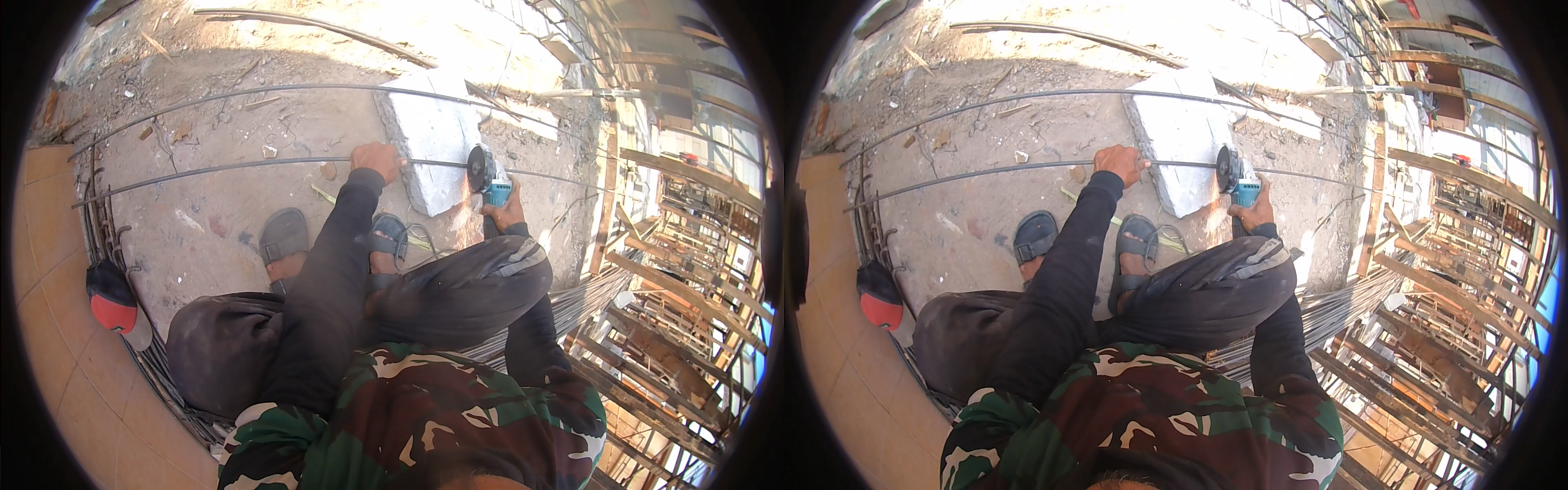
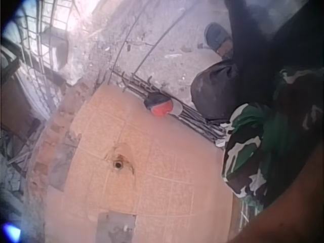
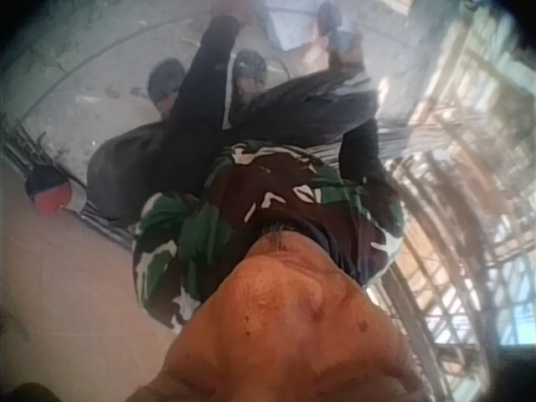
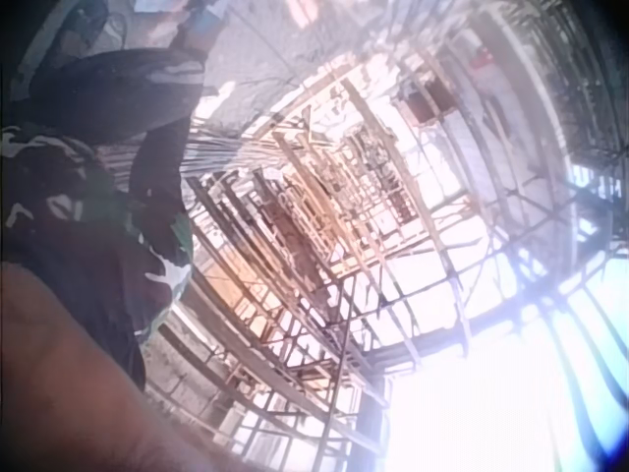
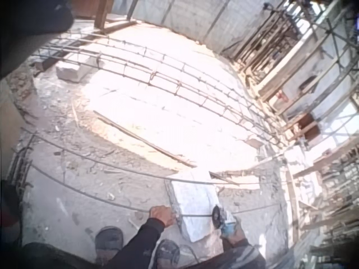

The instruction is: The person measures metal rods with a tape measure and cuts them using a hand-held angle grinder on a construction site.

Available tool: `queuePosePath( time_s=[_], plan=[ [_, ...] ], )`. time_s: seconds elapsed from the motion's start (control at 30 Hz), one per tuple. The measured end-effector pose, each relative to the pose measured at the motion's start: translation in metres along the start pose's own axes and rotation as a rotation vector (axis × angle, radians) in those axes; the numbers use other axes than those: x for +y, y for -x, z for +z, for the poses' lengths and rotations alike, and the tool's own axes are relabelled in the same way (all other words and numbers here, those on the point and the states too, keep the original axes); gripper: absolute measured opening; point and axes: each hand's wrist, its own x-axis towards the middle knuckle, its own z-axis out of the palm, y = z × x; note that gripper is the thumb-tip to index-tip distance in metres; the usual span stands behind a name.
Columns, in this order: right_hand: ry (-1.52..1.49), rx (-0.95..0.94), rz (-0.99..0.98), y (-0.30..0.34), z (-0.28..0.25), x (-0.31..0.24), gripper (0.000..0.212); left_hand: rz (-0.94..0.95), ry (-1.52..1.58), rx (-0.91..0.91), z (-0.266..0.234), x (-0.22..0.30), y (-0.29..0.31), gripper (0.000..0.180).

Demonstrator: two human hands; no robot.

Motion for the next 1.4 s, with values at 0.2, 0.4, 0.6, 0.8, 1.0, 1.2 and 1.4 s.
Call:
queuePosePath(
  time_s=[0.2,0.4,0.6,0.8,1.0,1.2,1.4],
  plan=[
    [0.022,0.014,0.0,-0.005,0.0,0.007,0.101,0.012,0.007,0.022,0.001,0.001,-0.001,0.039],
    [0.018,0.006,-0.036,-0.011,-0.002,-0.001,0.1,0.01,0.027,0.031,-0.001,-0.001,-0.001,0.041],
    [0.047,0.023,-0.018,-0.019,0.0,0.0,0.101,0.01,0.033,0.042,-0.001,-0.001,-0.001,0.04],
    [0.065,0.013,-0.033,-0.019,0.0,0.003,0.103,0.005,0.016,0.023,-0.003,0.0,-0.001,0.04],
    [0.076,0.015,0.016,-0.011,-0.002,-0.008,0.104,0.006,0.02,0.032,-0.004,0.001,0.0,0.041],
    [0.114,0.017,0.05,-0.002,-0.003,-0.005,0.1,0.018,0.021,0.045,-0.002,0.0,-0.001,0.041],
    [0.14,0.023,0.024,0.005,-0.005,-0.008,0.099,0.013,0.018,0.013,-0.005,0.0,-0.001,0.042]
  ],
)
